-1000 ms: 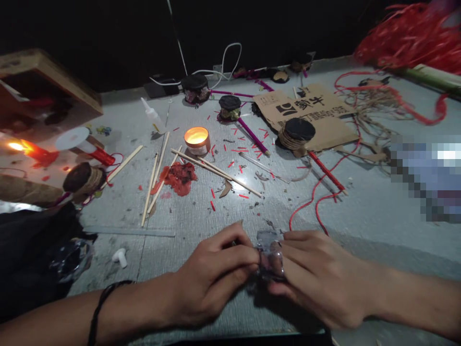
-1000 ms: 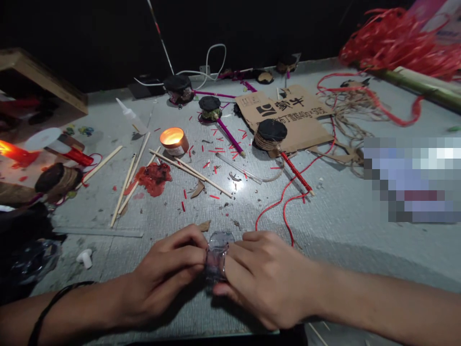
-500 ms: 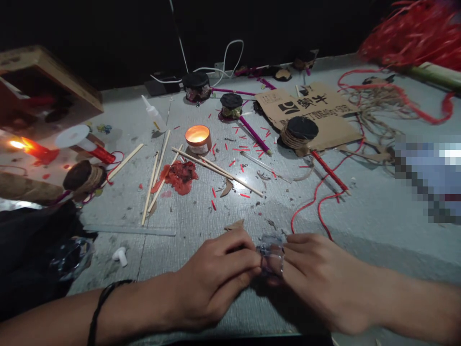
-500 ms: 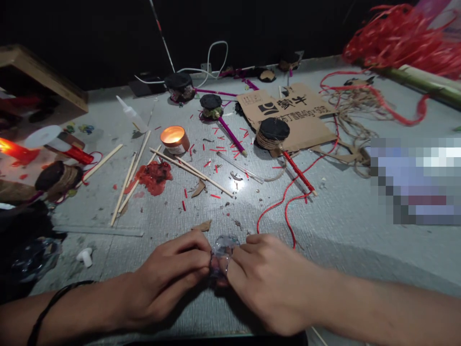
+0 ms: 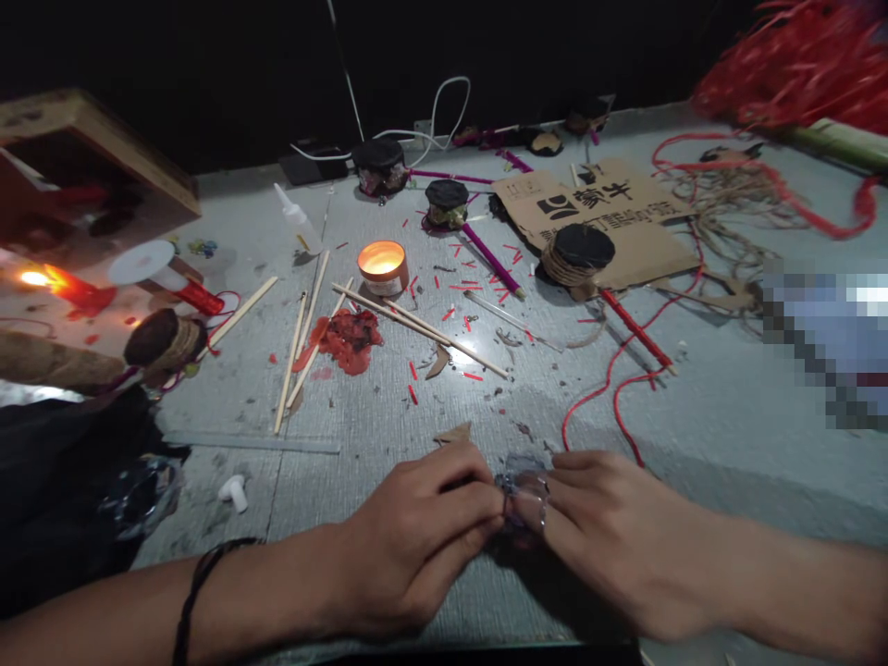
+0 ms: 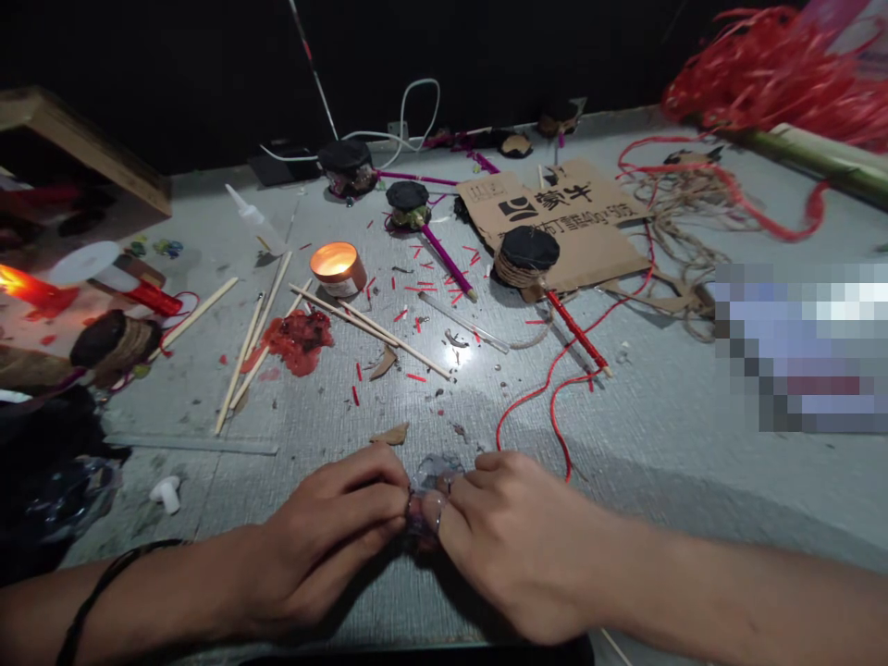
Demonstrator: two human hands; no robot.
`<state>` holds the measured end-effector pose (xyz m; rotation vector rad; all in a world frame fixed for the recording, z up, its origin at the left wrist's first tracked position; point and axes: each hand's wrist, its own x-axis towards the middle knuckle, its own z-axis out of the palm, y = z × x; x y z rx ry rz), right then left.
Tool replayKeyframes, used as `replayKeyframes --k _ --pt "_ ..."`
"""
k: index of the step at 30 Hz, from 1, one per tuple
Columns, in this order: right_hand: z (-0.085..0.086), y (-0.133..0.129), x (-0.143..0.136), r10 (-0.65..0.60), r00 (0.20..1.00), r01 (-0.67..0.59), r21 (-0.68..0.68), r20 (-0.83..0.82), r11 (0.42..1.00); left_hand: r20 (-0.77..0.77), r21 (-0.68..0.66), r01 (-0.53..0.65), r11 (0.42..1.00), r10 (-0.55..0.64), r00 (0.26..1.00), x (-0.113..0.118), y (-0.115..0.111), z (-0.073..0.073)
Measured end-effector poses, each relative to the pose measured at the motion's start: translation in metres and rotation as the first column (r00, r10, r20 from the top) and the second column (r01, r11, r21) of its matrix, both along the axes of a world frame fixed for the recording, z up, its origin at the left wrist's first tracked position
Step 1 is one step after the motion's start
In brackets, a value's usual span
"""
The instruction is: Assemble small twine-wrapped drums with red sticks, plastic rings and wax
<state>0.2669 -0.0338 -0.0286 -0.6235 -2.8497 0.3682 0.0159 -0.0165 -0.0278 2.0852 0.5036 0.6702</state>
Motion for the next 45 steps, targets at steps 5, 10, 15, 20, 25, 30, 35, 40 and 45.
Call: replayKeyframes --k 5,10,15,20,25,30,35,40,45 --pt "-0.001 -0.003 -0.005 -0.06 0.995 0.063 0.043 -0.081 0.997 0.034 -0.022 -0.022 1.0 0.023 0.999 0.001 0.0 0.003" --pt "0.001 -0.001 -0.007 -0.167 0.964 0.202 0.164 -0.207 0.965 0.109 -0.127 -0.118 0.985 0.132 0.985 0.0 0.002 0.003" --pt "0.004 0.005 0.0 -0.205 0.928 0.274 0.197 -0.311 0.941 0.159 -0.185 -0.132 0.974 0.162 0.974 -0.001 0.003 0.0" --pt "0.003 0.005 0.002 -0.183 0.918 0.256 0.173 -0.35 0.951 0.164 -0.206 -0.118 0.971 0.153 0.975 -0.002 0.003 -0.001" --pt "0.004 0.005 0.002 -0.181 0.935 0.239 0.164 -0.306 0.957 0.162 -0.218 -0.115 0.969 0.152 0.975 -0.003 0.004 -0.001" --pt "0.006 0.007 0.0 -0.192 0.93 0.248 0.151 -0.312 0.957 0.171 -0.223 -0.1 0.97 0.14 0.975 -0.002 0.003 0.0" --pt "0.006 0.01 -0.001 -0.206 0.917 0.254 0.102 -0.341 0.962 0.18 -0.227 -0.093 0.97 0.136 0.974 -0.002 0.003 0.0" --pt "0.006 0.01 0.001 -0.232 0.923 0.262 0.06 -0.307 0.963 0.185 -0.222 -0.096 0.97 0.139 0.973 -0.002 0.003 -0.001" --pt "0.006 0.01 0.001 -0.234 0.919 0.266 0.062 -0.318 0.962 0.191 -0.229 -0.099 0.968 0.144 0.971 -0.002 0.002 -0.001"
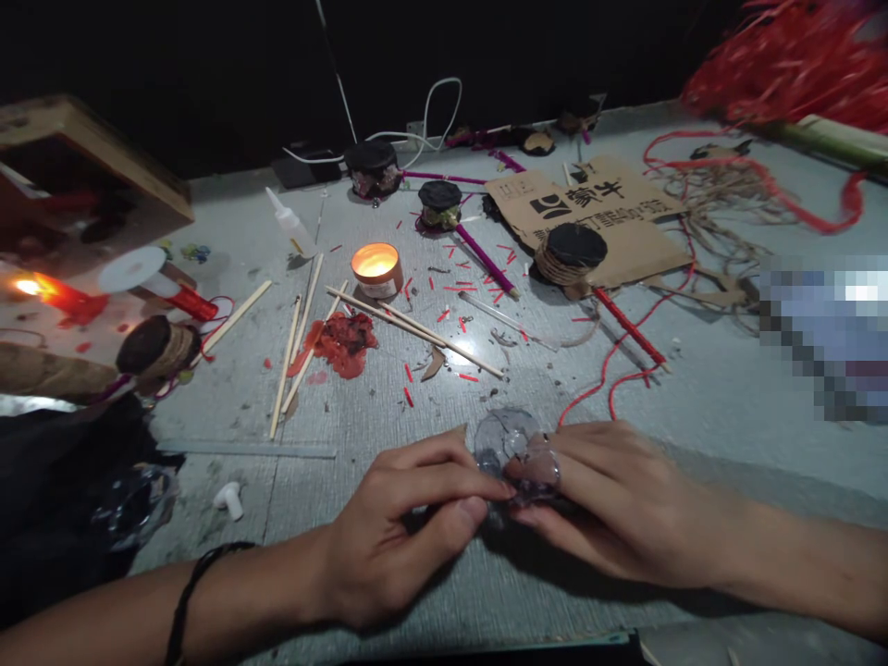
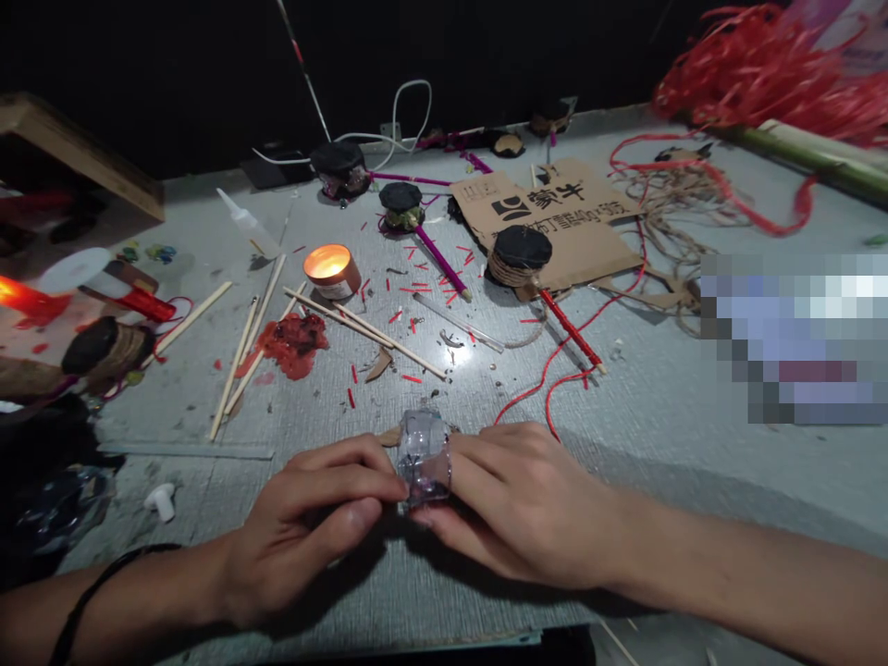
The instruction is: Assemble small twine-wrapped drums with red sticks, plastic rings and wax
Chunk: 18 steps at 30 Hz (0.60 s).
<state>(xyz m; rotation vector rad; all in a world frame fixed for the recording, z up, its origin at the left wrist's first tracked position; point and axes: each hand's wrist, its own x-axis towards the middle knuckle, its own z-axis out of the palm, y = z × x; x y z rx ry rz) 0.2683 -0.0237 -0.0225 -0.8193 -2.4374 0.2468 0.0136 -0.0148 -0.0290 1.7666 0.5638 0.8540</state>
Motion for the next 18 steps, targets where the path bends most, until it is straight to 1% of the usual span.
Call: replayKeyframes --k 4,18 --pt "0.0007 0.0003 -0.0002 -0.001 1.0 0.001 0.021 0.011 1.0 -0.002 -0.008 0.004 1.0 -0.004 1.0 0.0001 0.0004 0.0006" --pt "-0.0011 0.0016 0.0005 -0.002 1.0 0.002 0.013 -0.007 1.0 -0.017 -0.004 0.007 1.0 -0.007 1.0 0.0005 0.0009 0.0011"
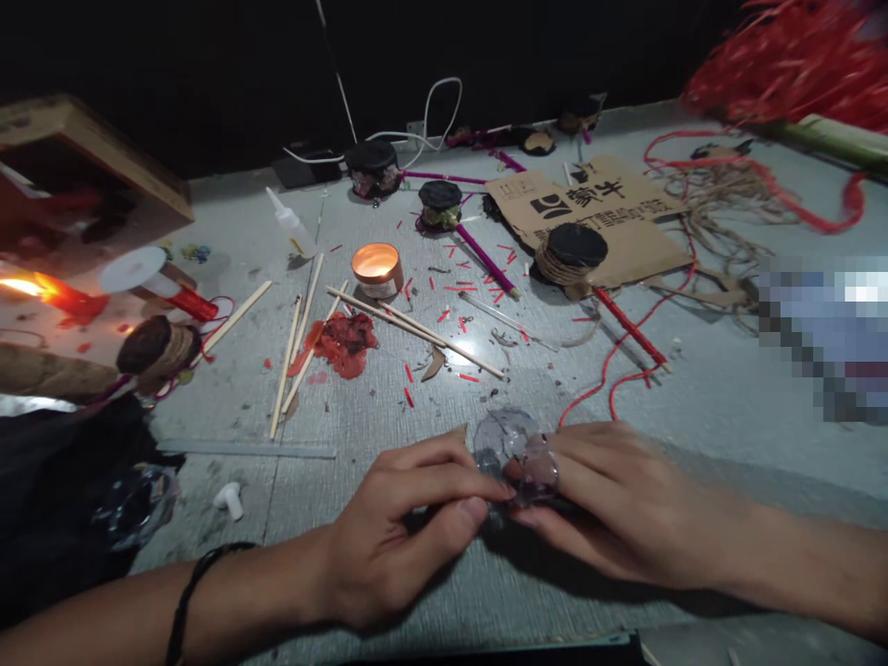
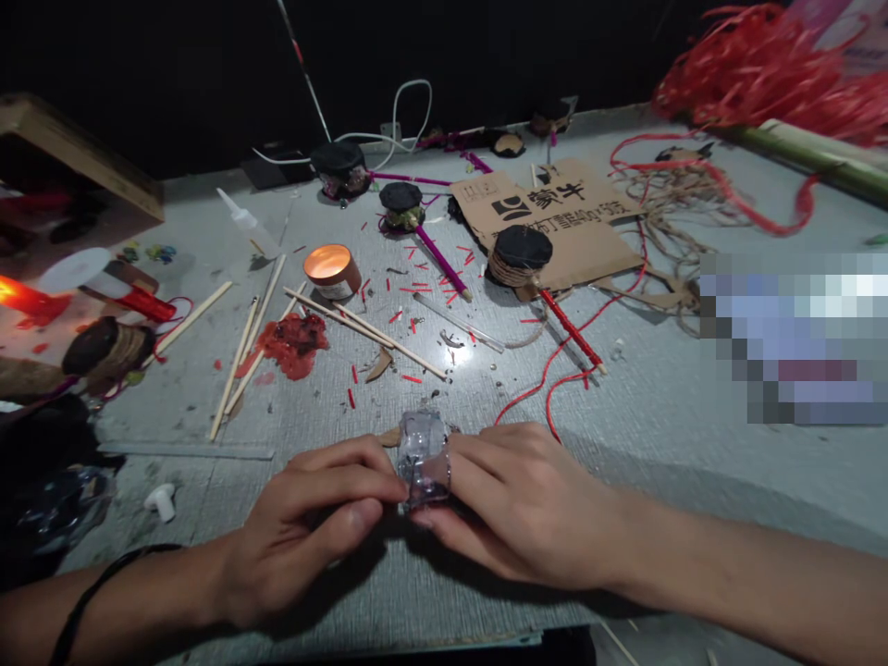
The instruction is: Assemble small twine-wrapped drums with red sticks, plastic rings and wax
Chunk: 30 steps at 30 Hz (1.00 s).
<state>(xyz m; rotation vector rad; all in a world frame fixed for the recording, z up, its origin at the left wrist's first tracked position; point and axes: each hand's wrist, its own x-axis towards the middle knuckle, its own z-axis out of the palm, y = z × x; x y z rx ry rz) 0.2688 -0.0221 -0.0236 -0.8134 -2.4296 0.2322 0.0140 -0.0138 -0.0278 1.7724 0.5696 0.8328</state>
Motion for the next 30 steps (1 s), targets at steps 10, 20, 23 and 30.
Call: replayKeyframes --k 10,20,23,30 --pt "0.0056 -0.0018 -0.003 0.048 0.963 -0.114 -0.241 -0.264 0.964 0.041 -0.051 -0.266 0.963 0.268 0.962 0.0023 -0.0078 -0.0076" --pt "0.0014 -0.0011 -0.0031 0.08 0.963 -0.158 -0.302 -0.257 0.94 0.029 -0.163 -0.311 0.936 0.32 0.947 0.0053 -0.0091 -0.0063" --pt "0.0023 -0.0005 -0.0029 0.091 0.975 -0.143 -0.263 -0.202 0.954 0.017 -0.155 -0.309 0.938 0.315 0.949 0.0046 -0.0096 -0.0064" --pt "-0.0015 0.0005 0.0012 0.108 0.988 -0.124 -0.145 -0.113 0.982 0.024 -0.14 -0.291 0.946 0.297 0.955 0.0052 -0.0087 -0.007"
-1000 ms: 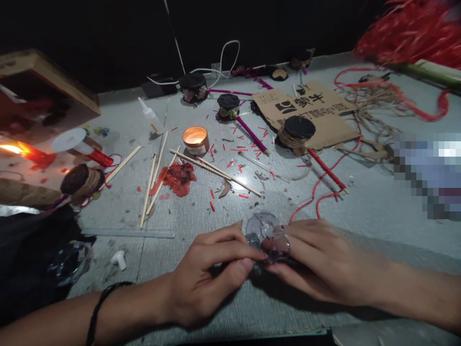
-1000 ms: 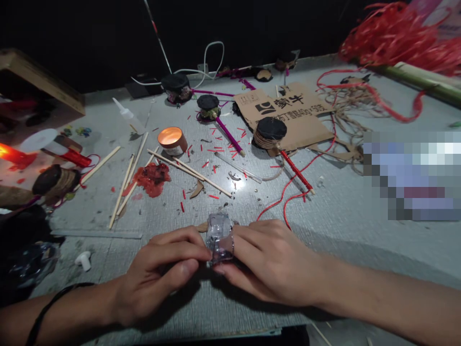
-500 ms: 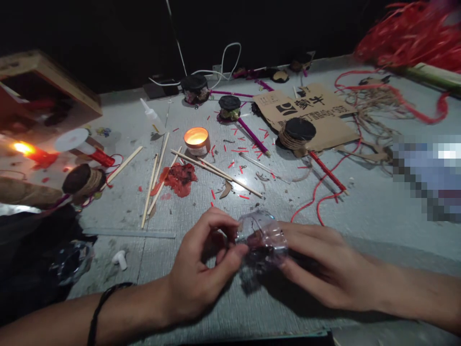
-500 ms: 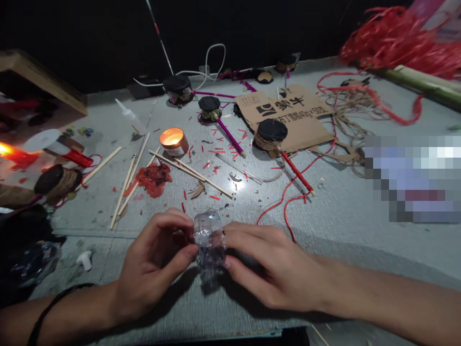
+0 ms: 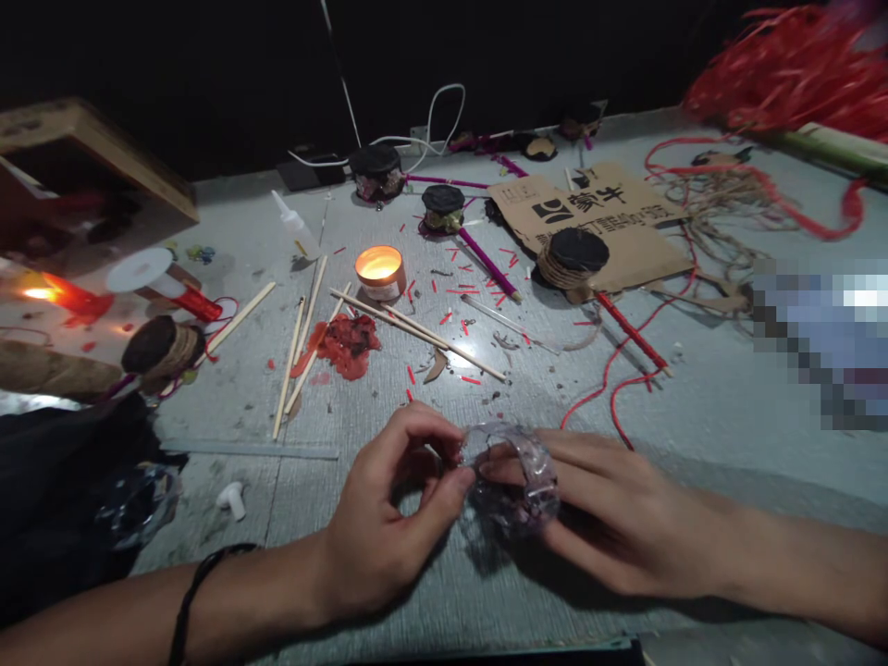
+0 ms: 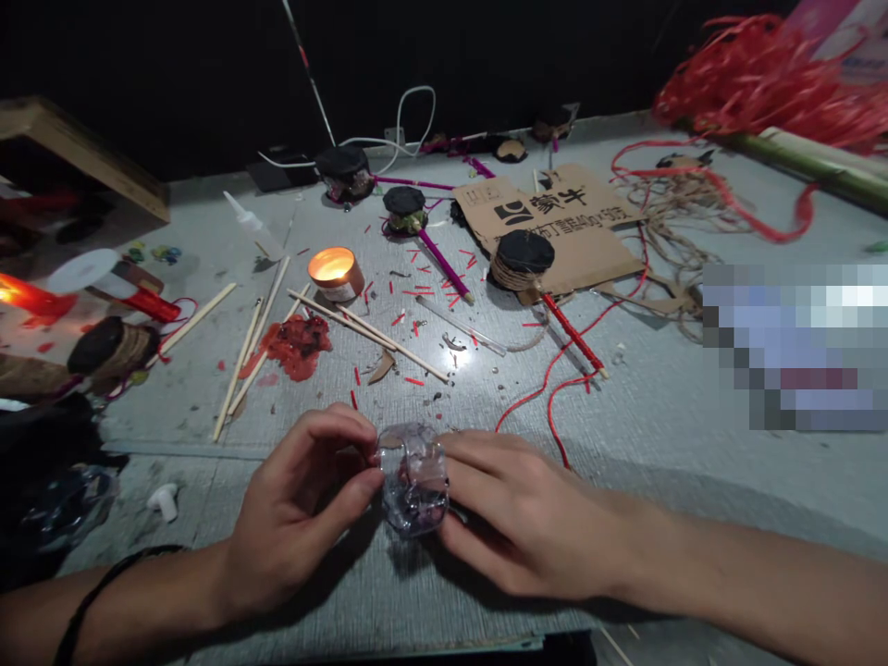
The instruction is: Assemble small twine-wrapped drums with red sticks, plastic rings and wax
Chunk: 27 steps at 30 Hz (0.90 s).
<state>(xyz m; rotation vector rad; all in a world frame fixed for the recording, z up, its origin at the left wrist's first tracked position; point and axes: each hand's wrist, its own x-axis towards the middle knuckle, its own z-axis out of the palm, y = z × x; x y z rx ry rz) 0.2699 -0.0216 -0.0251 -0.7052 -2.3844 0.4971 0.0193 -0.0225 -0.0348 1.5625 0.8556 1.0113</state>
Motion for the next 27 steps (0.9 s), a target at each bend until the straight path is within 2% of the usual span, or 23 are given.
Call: replayKeyframes --k 7,13,18,20,24,27 --pt "-0.004 -0.003 0.002 -0.014 1.0 0.014 0.035 0.003 0.999 0.008 0.029 0.009 1.0 -0.009 1.0 -0.001 -0.001 0.001" --pt "0.001 -0.001 -0.002 0.024 1.0 -0.024 0.09 -0.002 0.996 0.022 0.008 -0.02 1.0 0.019 1.0 0.0 0.0 0.001" --pt "0.009 -0.001 -0.004 0.121 0.993 -0.12 0.099 -0.001 0.988 -0.065 0.14 0.036 0.989 -0.027 0.998 0.0 0.006 0.006" --pt "0.009 -0.002 -0.003 0.097 0.995 -0.096 0.078 -0.005 0.992 -0.089 0.183 0.034 0.983 -0.018 0.996 0.0 0.007 0.007" --pt "0.008 -0.004 -0.002 -0.025 0.998 0.028 0.046 -0.059 0.999 -0.129 0.272 0.072 0.959 -0.038 0.991 -0.002 0.007 0.007" --pt "0.007 -0.005 -0.003 -0.01 0.998 0.015 0.068 -0.068 0.998 -0.149 0.324 0.165 0.931 -0.121 0.981 -0.006 0.006 0.006"
